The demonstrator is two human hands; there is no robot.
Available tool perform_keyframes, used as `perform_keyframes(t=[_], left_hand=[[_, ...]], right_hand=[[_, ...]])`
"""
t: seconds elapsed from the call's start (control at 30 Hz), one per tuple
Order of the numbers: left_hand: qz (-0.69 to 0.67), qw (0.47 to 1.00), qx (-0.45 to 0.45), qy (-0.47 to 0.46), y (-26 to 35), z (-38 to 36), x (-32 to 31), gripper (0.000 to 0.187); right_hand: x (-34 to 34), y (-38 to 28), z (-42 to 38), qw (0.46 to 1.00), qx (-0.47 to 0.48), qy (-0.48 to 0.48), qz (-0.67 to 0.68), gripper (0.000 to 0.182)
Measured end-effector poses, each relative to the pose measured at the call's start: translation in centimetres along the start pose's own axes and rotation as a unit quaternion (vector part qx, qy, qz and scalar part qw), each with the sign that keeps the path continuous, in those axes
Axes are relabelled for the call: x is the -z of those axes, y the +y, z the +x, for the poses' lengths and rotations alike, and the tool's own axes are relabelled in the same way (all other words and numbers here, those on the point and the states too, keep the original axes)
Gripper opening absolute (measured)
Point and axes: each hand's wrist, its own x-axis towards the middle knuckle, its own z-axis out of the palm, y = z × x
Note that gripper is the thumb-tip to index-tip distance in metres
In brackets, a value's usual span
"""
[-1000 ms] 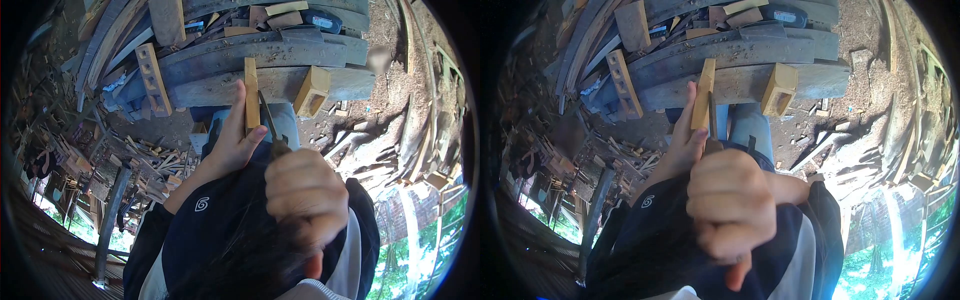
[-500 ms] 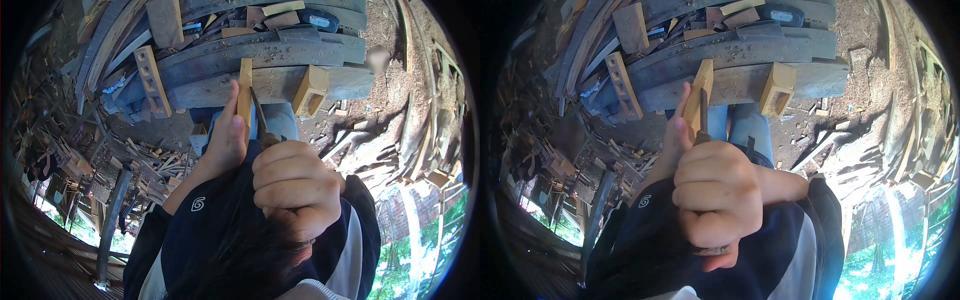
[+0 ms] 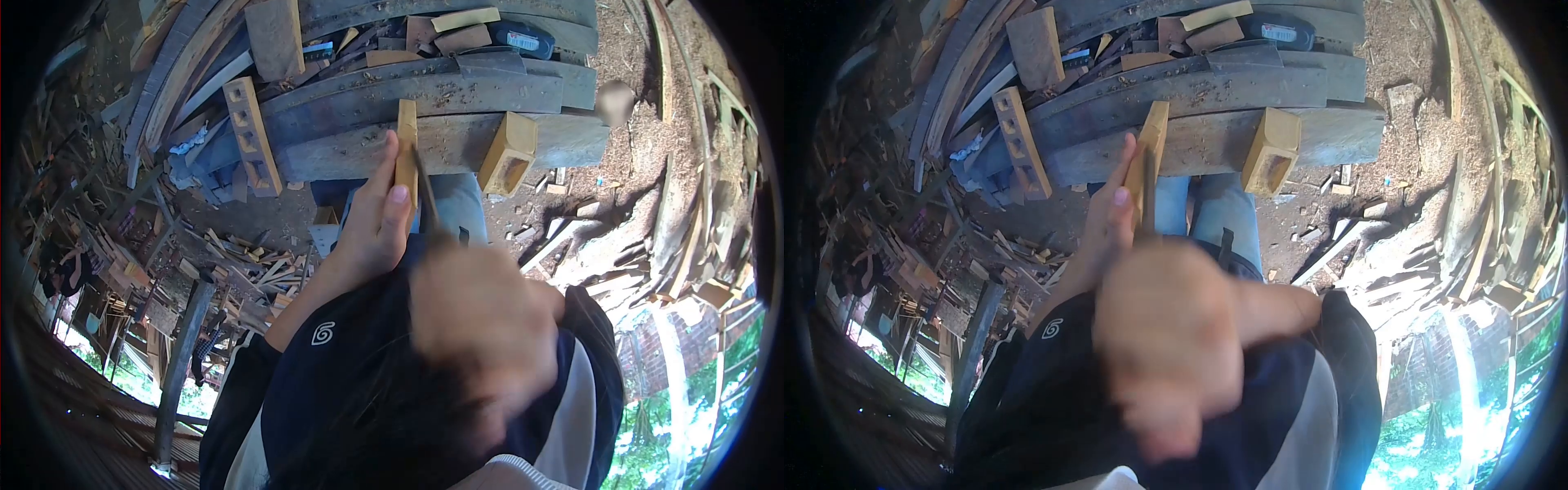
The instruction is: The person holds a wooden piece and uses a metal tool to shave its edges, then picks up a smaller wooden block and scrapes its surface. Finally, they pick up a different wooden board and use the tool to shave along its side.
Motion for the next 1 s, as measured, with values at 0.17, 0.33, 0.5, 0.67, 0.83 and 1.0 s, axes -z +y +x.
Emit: perform_keyframes(t=[0.17, 0.33, 0.5, 0.67, 0.83, 1.0], left_hand=[[-0.026, 1.0, -0.017, 0.003, -1.5, 0.4, 0.2, 0.079], [-0.048, 0.999, 0.01, -0.003, -1.3, 0.2, 0.3, 0.077], [-0.099, 0.995, -0.01, 0.014, -2.2, 0.7, -0.9, 0.074], [0.118, 0.975, -0.185, 0.027, -4.7, 0.7, -0.7, 0.074], [-0.005, 0.999, -0.043, 0.006, -4.0, -0.1, 0.8, 0.074], [-0.046, 0.999, 0.02, 0.008, -1.3, 0.0, 0.3, 0.078]], right_hand=[[-0.2, 0.6, 0.8, 0.998, 0.05, 0.001, -0.028, 0.041], [0.0, 2.5, -0.4, 0.996, 0.068, -0.006, -0.061, 0.054], [-1.6, 0.8, 0.5, 0.989, 0.078, 0.087, -0.087, 0.053], [2.7, 4.2, -1.6, 0.992, -0.063, -0.092, -0.064, 0.044], [-0.7, -0.8, 1.4, 0.996, 0.074, 0.043, -0.036, 0.056], [-0.4, 0.7, 0.8, 0.995, 0.092, 0.031, -0.018, 0.059]])
